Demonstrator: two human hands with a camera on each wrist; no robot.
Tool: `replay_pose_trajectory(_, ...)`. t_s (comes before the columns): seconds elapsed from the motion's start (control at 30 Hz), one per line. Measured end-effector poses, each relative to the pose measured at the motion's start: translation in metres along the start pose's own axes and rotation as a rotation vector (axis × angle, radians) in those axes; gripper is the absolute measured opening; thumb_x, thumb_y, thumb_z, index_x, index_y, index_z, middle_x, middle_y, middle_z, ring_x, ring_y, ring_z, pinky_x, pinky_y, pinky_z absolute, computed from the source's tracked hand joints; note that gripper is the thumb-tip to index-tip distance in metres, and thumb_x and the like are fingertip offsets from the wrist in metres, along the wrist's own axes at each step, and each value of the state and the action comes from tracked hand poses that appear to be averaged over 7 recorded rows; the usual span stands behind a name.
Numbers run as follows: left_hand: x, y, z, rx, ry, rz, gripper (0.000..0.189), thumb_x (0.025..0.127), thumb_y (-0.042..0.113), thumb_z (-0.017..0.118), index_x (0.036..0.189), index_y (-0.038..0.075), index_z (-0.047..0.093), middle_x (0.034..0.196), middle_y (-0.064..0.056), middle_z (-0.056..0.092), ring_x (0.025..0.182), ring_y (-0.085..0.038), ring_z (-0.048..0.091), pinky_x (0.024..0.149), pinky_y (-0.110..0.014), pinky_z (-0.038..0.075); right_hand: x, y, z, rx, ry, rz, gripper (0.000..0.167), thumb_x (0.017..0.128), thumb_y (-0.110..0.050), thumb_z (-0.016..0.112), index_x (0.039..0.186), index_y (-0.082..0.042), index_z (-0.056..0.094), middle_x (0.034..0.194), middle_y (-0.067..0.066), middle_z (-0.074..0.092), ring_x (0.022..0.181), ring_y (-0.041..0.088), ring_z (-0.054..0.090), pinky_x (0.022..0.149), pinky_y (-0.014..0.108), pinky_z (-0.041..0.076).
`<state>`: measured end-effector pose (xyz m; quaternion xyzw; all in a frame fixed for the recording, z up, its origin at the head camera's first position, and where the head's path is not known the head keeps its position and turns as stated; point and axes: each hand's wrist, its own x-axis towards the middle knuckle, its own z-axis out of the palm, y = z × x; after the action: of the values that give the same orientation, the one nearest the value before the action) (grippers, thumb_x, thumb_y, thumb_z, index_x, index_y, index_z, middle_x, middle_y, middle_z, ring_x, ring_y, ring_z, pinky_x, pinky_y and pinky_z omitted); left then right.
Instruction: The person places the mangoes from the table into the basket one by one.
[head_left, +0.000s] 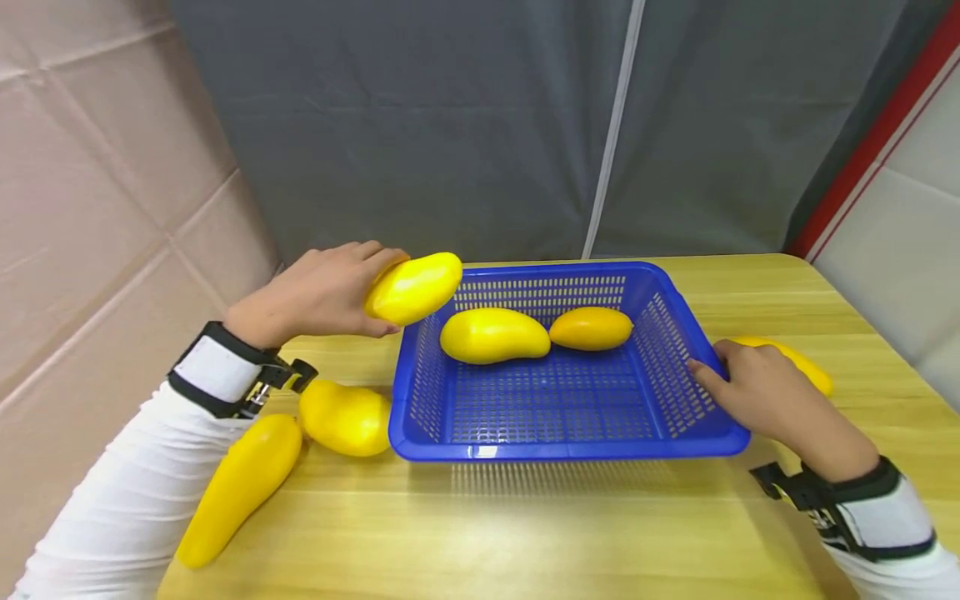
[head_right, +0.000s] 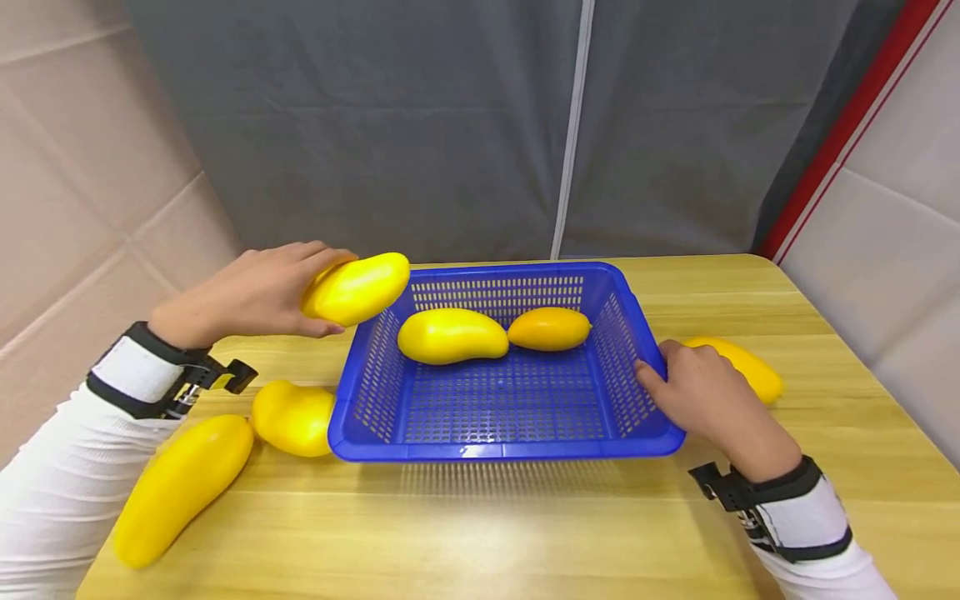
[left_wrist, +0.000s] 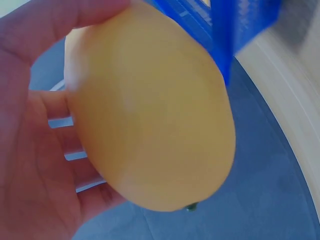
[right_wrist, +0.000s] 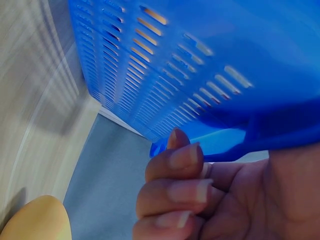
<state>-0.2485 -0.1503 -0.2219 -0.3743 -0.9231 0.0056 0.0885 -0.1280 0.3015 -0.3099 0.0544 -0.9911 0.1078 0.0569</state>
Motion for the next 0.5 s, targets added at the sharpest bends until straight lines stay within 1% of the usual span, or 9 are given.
replay_pose_trajectory(0.13, 0.012, 0.011, 0.000, -0.006, -0.009, 0.005, 0.077, 0.072, 0.046, 0.076, 0.135, 0.012, 0.048, 0.110, -0.006, 0.056, 0.088, -0.025, 0.055, 0.065, -0.042, 0.049, 0.002, 0.000, 0.001, 0.003, 0.013, -0.015, 0.035, 0.096, -0.028, 0.055, 0.085, 0.005, 0.057, 0.059, 0.003, 0.048, 0.052, 0.019, 0.048, 0.047, 0.031, 0.036)
replay_pose_trajectory(0.3, 0.030, 0.027, -0.002, 0.005, -0.031, 0.035, 0.079, 0.072, 0.049, 0.074, 0.137, 0.012, 0.047, 0.113, -0.007, 0.056, 0.090, -0.025, 0.055, 0.066, -0.041, 0.048, 0.001, 0.002, 0.001, 0.022, 0.015, -0.003, 0.034, 0.097, -0.028, 0.053, 0.081, 0.002, 0.055, 0.059, 0.003, 0.047, 0.051, 0.018, 0.047, 0.046, 0.031, 0.035)
replay_pose_trajectory(0.5, 0.041, 0.042, -0.001, 0.015, -0.079, 0.068, 0.079, 0.073, 0.048, 0.074, 0.138, 0.010, 0.047, 0.114, -0.008, 0.056, 0.092, -0.025, 0.056, 0.068, -0.041, 0.050, -0.001, 0.003, 0.002, 0.033, 0.015, -0.009, 0.034, 0.097, -0.029, 0.052, 0.078, -0.001, 0.053, 0.056, 0.002, 0.045, 0.049, 0.017, 0.045, 0.045, 0.031, 0.033)
